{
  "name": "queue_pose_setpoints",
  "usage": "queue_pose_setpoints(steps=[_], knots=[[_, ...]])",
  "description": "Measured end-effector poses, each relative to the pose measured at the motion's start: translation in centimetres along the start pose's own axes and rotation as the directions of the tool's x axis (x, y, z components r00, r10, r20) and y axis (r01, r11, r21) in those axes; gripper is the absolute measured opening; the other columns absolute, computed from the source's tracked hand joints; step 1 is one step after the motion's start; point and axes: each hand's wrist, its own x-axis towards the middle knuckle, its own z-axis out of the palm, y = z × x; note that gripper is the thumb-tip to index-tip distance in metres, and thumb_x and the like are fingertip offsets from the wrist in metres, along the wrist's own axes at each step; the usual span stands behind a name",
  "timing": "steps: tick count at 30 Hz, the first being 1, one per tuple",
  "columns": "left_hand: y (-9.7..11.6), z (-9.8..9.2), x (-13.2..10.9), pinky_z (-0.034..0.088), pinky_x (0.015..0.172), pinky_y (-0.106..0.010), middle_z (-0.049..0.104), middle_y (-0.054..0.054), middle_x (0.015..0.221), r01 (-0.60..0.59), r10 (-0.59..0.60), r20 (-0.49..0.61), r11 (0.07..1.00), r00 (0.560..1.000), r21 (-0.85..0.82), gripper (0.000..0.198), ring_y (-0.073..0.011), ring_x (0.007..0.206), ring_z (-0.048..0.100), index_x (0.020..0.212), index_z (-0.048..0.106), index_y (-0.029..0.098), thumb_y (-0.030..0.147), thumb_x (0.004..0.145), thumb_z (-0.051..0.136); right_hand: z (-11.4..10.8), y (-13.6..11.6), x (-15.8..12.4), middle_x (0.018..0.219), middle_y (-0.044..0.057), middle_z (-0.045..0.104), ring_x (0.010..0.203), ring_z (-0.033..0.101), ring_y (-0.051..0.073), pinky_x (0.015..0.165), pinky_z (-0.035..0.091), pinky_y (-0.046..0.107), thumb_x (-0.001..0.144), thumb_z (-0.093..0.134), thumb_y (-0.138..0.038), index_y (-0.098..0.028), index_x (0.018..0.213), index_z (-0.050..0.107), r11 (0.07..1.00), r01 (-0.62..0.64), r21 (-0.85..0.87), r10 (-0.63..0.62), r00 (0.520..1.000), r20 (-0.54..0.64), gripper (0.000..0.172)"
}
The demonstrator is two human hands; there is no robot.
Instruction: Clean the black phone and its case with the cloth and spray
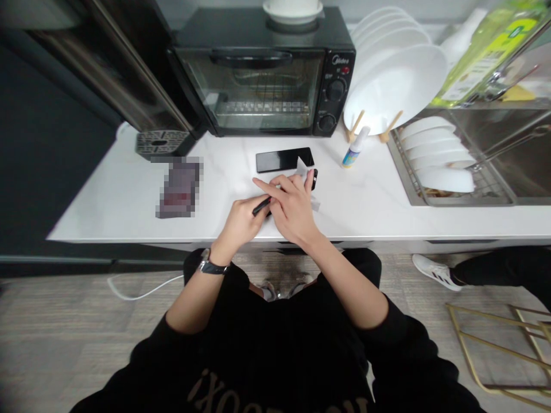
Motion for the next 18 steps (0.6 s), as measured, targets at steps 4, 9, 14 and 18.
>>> queue_pose_setpoints(steps=[4, 9, 14, 18], knots=[[-0.1, 0.1, 0.0, 0.055, 0.074, -0.029, 0.082, -0.008, 0.095, -0.007, 0.007, -0.006, 1.000, 1.000, 0.010, 0.026, -0.0209, 0.078, 0.076, 0.114, 0.076, 0.016, 0.017, 0.105, 0.051, 0.2, 0.0, 0.0, 0.110, -0.001, 0.065, 0.103, 0.053, 0.023, 0.132, 0.004, 0.071, 0.105, 0.041, -0.017, -0.044, 0.147, 0.064, 1.000, -0.003, -0.007, 0.003, 1.000, -0.013, 0.055], [-0.2, 0.1, 0.0, 0.056, 0.073, -0.030, 0.082, -0.009, 0.094, -0.014, 0.014, -0.008, 1.000, 1.000, 0.022, 0.028, -0.0221, 0.079, 0.077, 0.116, 0.076, 0.014, 0.016, 0.104, 0.051, 0.6, -0.4, -0.2, 0.110, -0.001, 0.066, 0.105, 0.054, 0.023, 0.132, 0.004, 0.069, 0.105, 0.039, -0.018, -0.043, 0.142, 0.068, 1.000, -0.011, -0.022, 0.010, 0.999, -0.037, 0.053], [-0.1, 0.1, 0.0, 0.059, 0.080, -0.030, 0.083, -0.009, 0.103, 0.003, -0.003, -0.012, 0.999, 1.000, -0.036, 0.029, -0.0215, 0.086, 0.079, 0.120, 0.077, 0.016, 0.025, 0.108, 0.052, -0.3, 1.3, 0.7, 0.112, 0.002, 0.072, 0.109, 0.058, 0.025, 0.131, 0.019, 0.062, 0.110, 0.037, -0.031, -0.029, 0.146, 0.065, 0.997, 0.042, -0.062, -0.043, 0.999, -0.017, 0.046], [0.0, 0.3, 0.2, 0.060, 0.091, -0.031, 0.082, -0.009, 0.120, -0.009, 0.005, -0.031, 0.994, 1.000, -0.108, 0.032, -0.0225, 0.102, 0.080, 0.129, 0.074, 0.018, 0.032, 0.110, 0.053, -1.3, 3.3, 2.0, 0.105, 0.006, 0.074, 0.109, 0.061, 0.028, 0.126, 0.030, 0.058, 0.111, 0.035, -0.046, -0.021, 0.138, 0.068, 0.988, -0.028, -0.155, 0.015, 0.997, -0.082, 0.049]])
